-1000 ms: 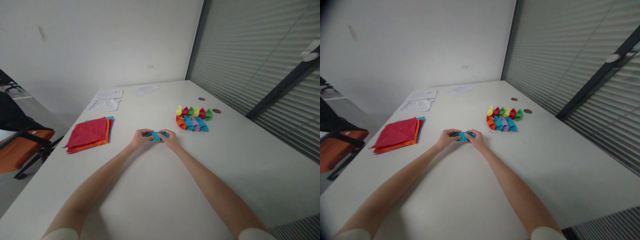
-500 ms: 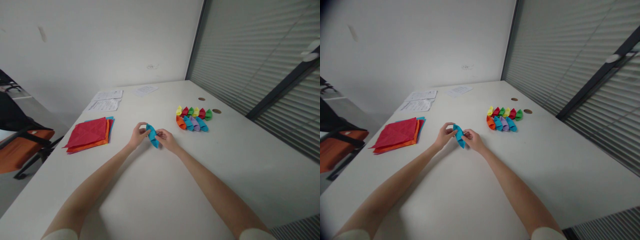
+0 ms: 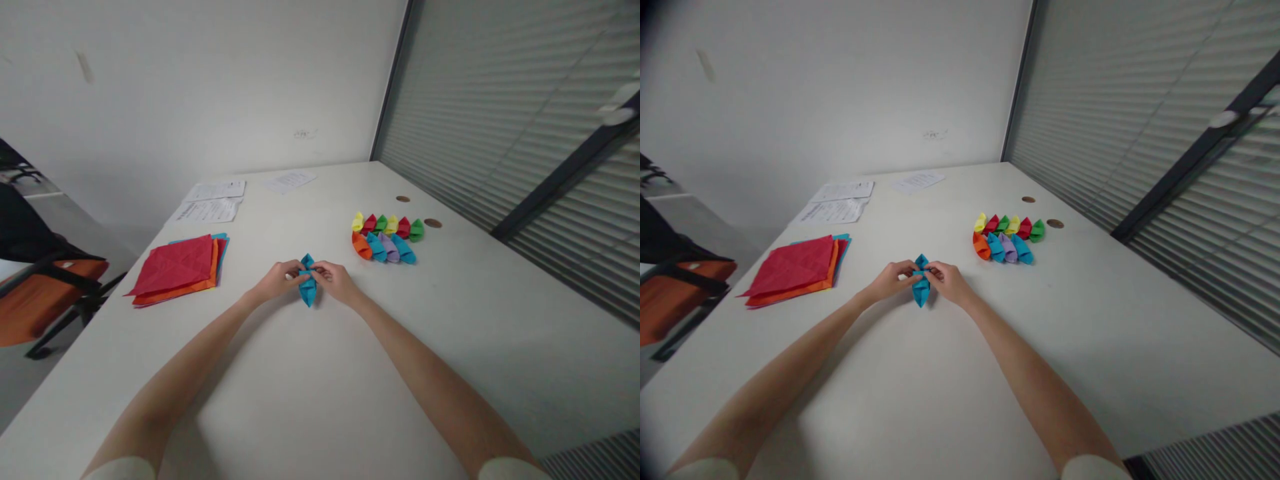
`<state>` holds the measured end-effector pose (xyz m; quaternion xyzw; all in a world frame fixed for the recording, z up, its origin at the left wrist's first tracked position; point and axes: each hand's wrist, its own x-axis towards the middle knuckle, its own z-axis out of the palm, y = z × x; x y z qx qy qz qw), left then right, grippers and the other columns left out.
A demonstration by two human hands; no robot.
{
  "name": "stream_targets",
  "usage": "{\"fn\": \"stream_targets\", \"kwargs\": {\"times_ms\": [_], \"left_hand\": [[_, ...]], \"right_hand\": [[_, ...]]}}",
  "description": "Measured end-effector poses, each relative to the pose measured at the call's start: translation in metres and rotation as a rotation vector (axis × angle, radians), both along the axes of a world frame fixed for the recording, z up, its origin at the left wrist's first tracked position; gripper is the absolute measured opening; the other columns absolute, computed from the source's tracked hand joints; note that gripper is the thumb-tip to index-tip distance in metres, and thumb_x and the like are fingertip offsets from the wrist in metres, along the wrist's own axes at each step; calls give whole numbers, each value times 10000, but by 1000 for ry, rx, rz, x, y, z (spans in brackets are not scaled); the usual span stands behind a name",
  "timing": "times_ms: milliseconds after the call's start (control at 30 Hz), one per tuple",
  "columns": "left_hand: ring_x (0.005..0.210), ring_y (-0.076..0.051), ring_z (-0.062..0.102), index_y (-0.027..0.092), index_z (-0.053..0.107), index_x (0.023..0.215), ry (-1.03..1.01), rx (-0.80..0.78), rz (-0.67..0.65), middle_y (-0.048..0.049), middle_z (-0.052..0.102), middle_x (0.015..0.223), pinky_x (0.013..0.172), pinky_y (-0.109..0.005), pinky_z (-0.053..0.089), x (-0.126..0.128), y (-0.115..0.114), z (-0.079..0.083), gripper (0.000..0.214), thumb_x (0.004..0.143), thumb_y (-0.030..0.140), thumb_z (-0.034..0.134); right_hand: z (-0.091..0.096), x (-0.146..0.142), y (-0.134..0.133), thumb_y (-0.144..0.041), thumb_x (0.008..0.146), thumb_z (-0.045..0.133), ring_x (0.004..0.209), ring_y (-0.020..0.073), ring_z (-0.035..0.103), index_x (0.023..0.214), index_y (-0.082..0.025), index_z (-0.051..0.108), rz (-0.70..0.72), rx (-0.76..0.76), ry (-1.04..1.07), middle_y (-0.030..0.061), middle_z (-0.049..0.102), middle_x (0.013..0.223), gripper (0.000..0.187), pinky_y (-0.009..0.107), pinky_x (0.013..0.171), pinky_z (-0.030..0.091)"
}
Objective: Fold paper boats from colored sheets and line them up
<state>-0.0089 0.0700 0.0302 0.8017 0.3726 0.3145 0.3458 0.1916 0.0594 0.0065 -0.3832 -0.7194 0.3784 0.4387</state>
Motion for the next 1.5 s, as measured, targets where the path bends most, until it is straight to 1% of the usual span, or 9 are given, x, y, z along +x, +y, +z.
{"fn": "stream_targets", "kwargs": {"times_ms": [167, 333, 567, 833, 1067, 1200, 1333, 1400, 1500], "left_hand": [[669, -145, 599, 179, 661, 891, 44, 31, -8, -22, 670, 730, 673, -259, 464, 0, -4, 2, 248, 840, 415, 605], [673, -147, 598, 180, 652, 865, 15, -13, 13, -23, 664, 717, 668, -255, 469, 2, -5, 3, 256, 830, 429, 602], [691, -143, 588, 167, 632, 856, -89, -101, 17, -29, 647, 736, 694, -272, 495, 4, -2, -2, 284, 804, 446, 622], [668, -132, 582, 167, 637, 867, -77, -73, 3, -23, 644, 724, 650, -254, 496, 3, 0, -6, 240, 813, 401, 624], [630, -111, 564, 160, 603, 869, -110, -159, 14, -21, 625, 760, 612, -246, 475, 6, -1, -9, 300, 788, 444, 656], [623, -118, 609, 164, 562, 996, -193, -267, 36, -47, 660, 854, 585, -253, 482, 8, -1, -12, 431, 715, 442, 735], [667, -139, 644, 162, 525, 1019, -280, -312, 189, -70, 667, 911, 619, -278, 514, 9, 3, -16, 500, 660, 409, 770], [659, -128, 642, 166, 501, 1071, -297, -299, 201, -66, 651, 954, 626, -279, 523, 11, 3, -19, 539, 642, 340, 776], [637, -112, 632, 185, 464, 1147, -295, -264, 180, -36, 622, 968, 599, -258, 524, 15, -1, -22, 588, 632, 229, 744]], "right_hand": [[3, 2, -1, -337, 883, 539, 696, 151, 621, 854, -183, 651, 33, 50, -98, 21, 680, 766, 192, 265, 652, 485], [2, 2, 1, -342, 897, 512, 653, 144, 568, 809, -190, 630, -16, 92, -134, 5, 633, 701, 212, 249, 608, 429], [-3, 1, 5, -372, 867, 542, 699, 153, 594, 797, -195, 630, -35, 49, -51, 12, 661, 745, 210, 262, 644, 447], [-10, 0, 10, -423, 838, 572, 655, 151, 594, 761, -193, 629, -33, -21, 15, 8, 661, 697, 249, 274, 645, 462], [-9, -2, 8, -413, 843, 581, 671, 154, 600, 755, -191, 626, -93, 29, -2, 17, 659, 712, 244, 271, 639, 474], [-7, -2, 5, -423, 847, 563, 628, 128, 591, 917, -199, 615, -117, -31, 81, 17, 634, 807, 240, 244, 574, 469], [-9, -4, 2, -344, 740, 674, 637, 106, 595, 1197, -238, 501, -27, -122, 142, 18, 600, 943, 500, 230, 559, 491], [-12, -6, 2, -275, 717, 661, 635, 95, 590, 1231, -249, 471, -3, -137, 148, 11, 581, 952, 549, 237, 581, 508], [-17, -10, 1, -229, 731, 595, 606, 92, 579, 1232, -237, 464, -38, -130, 163, -16, 557, 866, 518, 243, 581, 503]]}}
